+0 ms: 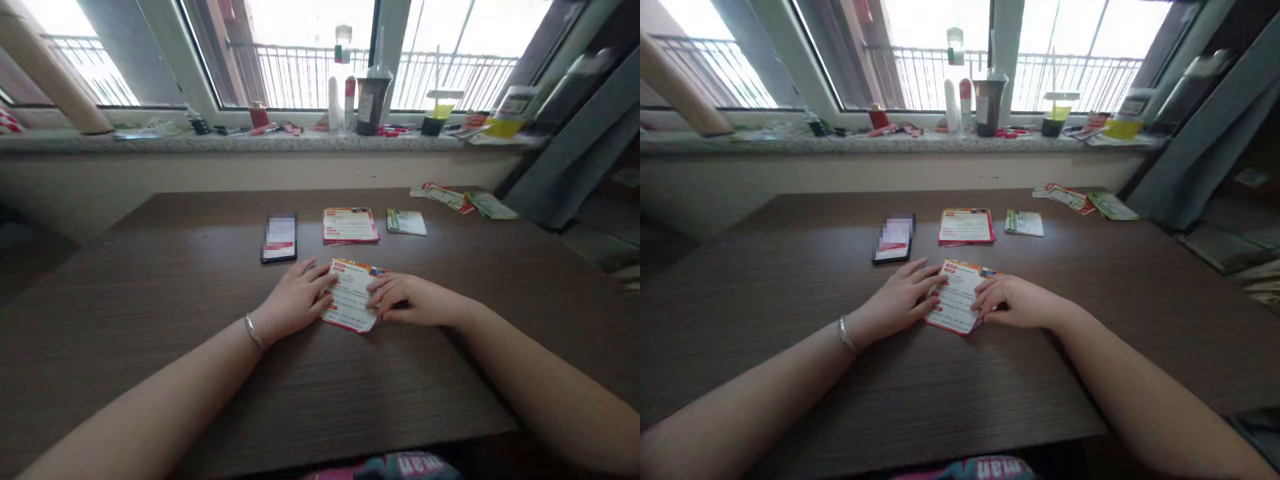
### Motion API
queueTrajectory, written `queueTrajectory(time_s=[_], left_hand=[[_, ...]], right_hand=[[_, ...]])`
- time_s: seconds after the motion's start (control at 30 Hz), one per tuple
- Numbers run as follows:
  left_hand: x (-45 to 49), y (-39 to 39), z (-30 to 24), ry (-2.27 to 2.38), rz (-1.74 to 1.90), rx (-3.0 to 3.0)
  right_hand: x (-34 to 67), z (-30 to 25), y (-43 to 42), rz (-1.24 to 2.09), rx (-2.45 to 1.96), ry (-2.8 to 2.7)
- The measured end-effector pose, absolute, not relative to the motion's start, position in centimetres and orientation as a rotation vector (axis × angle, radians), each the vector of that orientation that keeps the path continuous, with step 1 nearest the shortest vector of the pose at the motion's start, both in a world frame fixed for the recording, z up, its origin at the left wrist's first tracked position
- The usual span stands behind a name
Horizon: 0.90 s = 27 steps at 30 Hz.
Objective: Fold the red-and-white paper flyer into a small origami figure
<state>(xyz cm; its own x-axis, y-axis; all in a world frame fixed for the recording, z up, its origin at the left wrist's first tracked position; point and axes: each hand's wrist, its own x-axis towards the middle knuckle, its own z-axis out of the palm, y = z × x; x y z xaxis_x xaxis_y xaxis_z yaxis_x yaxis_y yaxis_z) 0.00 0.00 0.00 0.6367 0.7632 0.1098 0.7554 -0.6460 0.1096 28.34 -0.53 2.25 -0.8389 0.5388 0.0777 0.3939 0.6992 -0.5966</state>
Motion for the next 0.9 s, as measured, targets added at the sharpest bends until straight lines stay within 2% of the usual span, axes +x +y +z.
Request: queueTrajectory(time_s=[0.23, 0.7, 0.9], left_hand=[[0.3, -0.7, 0.7, 1.141, 0.209, 2.81], [1.0, -2.2, 1.2, 1.035, 0.256, 2.734], [1.4, -2.2, 1.0, 1.045, 0.254, 2.737]], right_hand=[[29.4, 3.6, -0.7, 1.05, -0.795, -2.66], [27.8, 2.2, -1.4, 1.108, -1.227, -2.385], [26.6, 1.3, -1.4, 0.552, -1.292, -2.409]])
